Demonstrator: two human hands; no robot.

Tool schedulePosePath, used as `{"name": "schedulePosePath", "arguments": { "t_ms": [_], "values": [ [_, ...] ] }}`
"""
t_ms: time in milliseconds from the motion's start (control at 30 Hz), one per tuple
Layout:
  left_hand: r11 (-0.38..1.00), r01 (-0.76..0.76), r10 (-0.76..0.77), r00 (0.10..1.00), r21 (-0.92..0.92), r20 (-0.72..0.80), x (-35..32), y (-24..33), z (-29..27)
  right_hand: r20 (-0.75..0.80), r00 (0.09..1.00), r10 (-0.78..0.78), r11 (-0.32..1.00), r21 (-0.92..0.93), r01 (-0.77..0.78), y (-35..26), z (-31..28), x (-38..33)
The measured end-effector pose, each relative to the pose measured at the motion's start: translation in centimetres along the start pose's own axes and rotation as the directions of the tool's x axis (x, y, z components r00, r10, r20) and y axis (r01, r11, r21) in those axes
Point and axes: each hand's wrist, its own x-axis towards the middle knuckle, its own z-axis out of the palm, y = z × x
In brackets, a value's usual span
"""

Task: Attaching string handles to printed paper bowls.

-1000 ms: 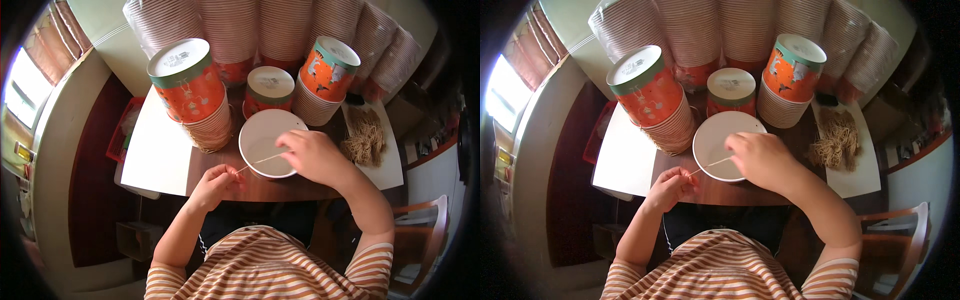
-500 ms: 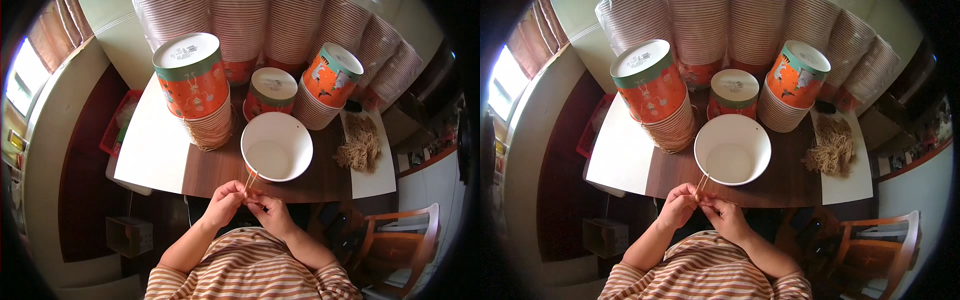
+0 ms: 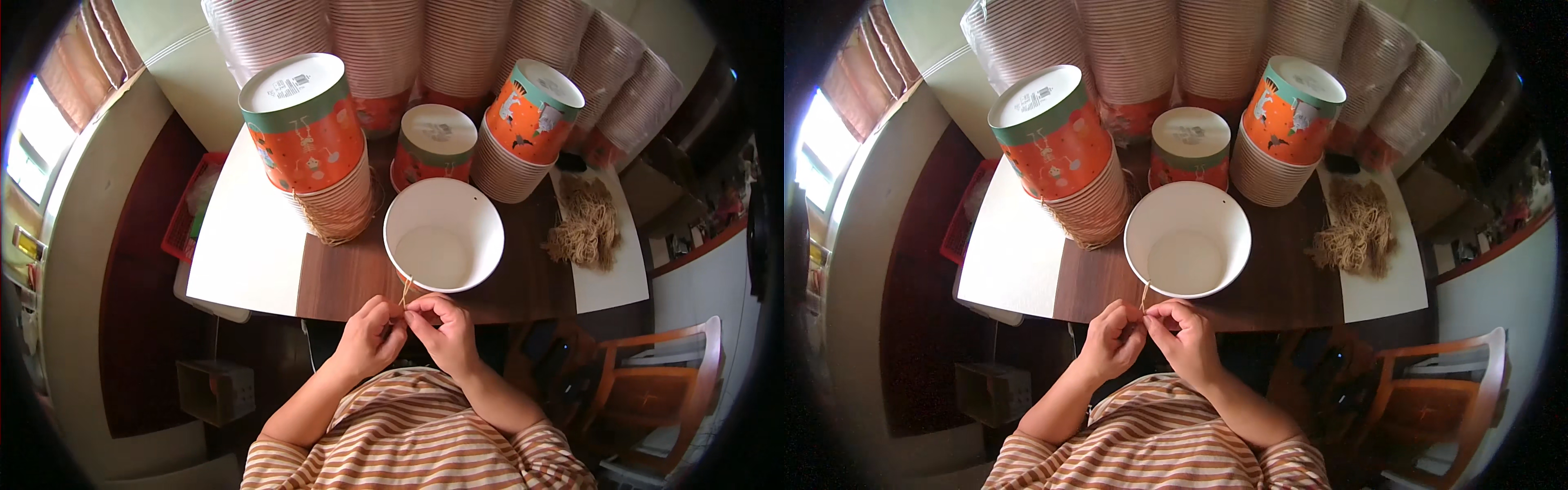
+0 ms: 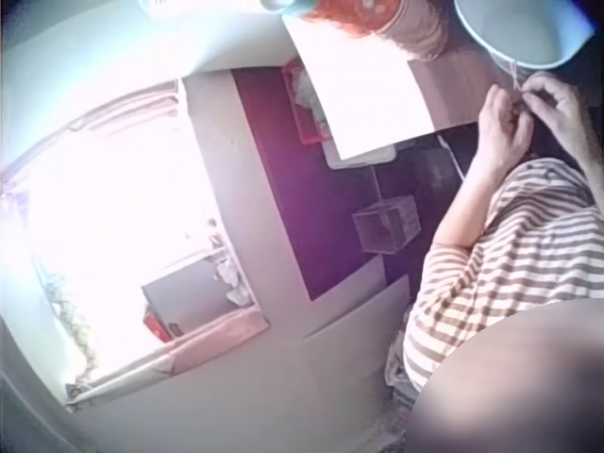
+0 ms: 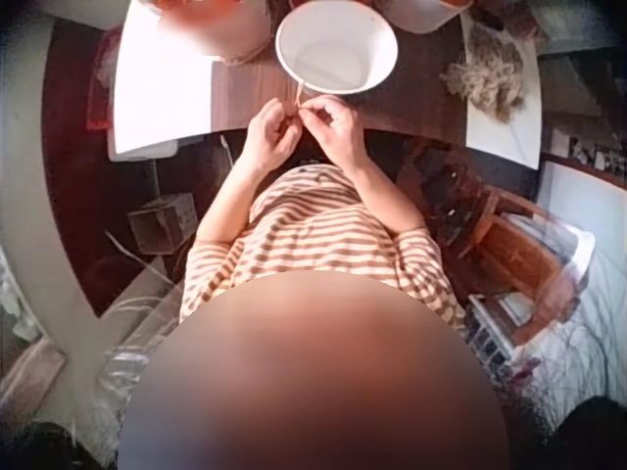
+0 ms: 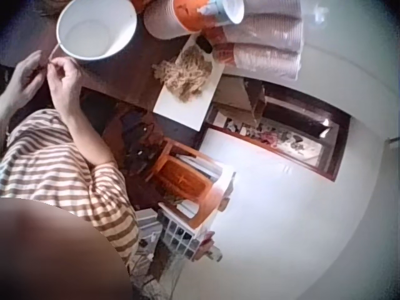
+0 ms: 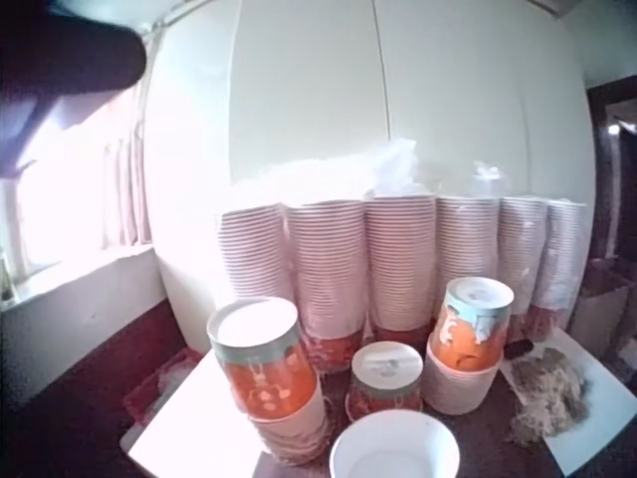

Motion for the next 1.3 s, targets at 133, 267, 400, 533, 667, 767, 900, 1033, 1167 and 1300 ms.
{"name": "schedulePosePath", "arguments": {
  "t_ms": [133, 267, 400, 533, 667, 767, 900, 1033, 1167, 1300],
  "values": [
    [0.999, -0.009, 0.008, 0.999, 0.031, 0.031, 0.1, -0.1, -0.2, 0.006, 1.000, 0.006, 1.000, -0.017, -0.006, -0.5, 0.0, 0.3],
    [0.999, -0.020, 0.017, 0.998, 0.050, 0.061, 0.3, -0.4, -0.2, 0.008, 1.000, -0.022, 0.999, -0.049, 0.022, -0.2, -0.2, 0.3],
    [0.997, 0.081, -0.082, 0.992, 0.010, 0.092, 0.5, -0.2, -0.7, -0.020, 0.994, -0.110, 0.986, -0.131, 0.106, 0.1, -0.3, 0.4],
    [0.997, -0.031, 0.039, 0.994, 0.075, -0.105, 1.2, -0.1, -0.3, 0.035, 0.986, -0.165, 0.963, -0.210, 0.169, 0.3, -0.7, 0.7],
    [0.899, -0.261, 0.272, 0.962, 0.352, 0.018, 2.6, -0.2, -0.8, 0.073, 0.989, -0.126, 0.971, -0.198, 0.138, 0.6, -0.9, 0.7],
    [0.842, -0.320, 0.325, 0.944, 0.435, 0.066, 2.7, -0.7, -0.9, 0.081, 0.980, -0.183, 0.961, -0.196, 0.196, -0.2, -1.2, 1.3],
    [0.886, -0.291, 0.331, 0.942, 0.362, -0.052, 2.2, -2.5, 0.2, 0.113, 0.975, -0.189, 0.960, -0.189, 0.208, -0.4, -1.6, 1.5],
    [0.973, -0.158, 0.185, 0.970, 0.166, -0.157, 1.6, -3.6, 1.5, 0.064, 0.989, -0.134, 0.965, -0.218, 0.145, -0.6, -1.3, 1.4],
    [0.993, 0.090, -0.103, 0.980, -0.077, -0.171, 1.4, -2.5, 1.7, -0.008, 0.890, -0.456, 0.731, -0.574, 0.369, 0.3, -1.1, 2.2],
    [0.697, 0.350, -0.462, 0.887, -0.626, -0.018, 1.1, -1.8, 1.9, -0.002, 0.880, -0.475, 0.670, -0.650, 0.359, 1.2, -0.4, 2.3]
  ]
}}
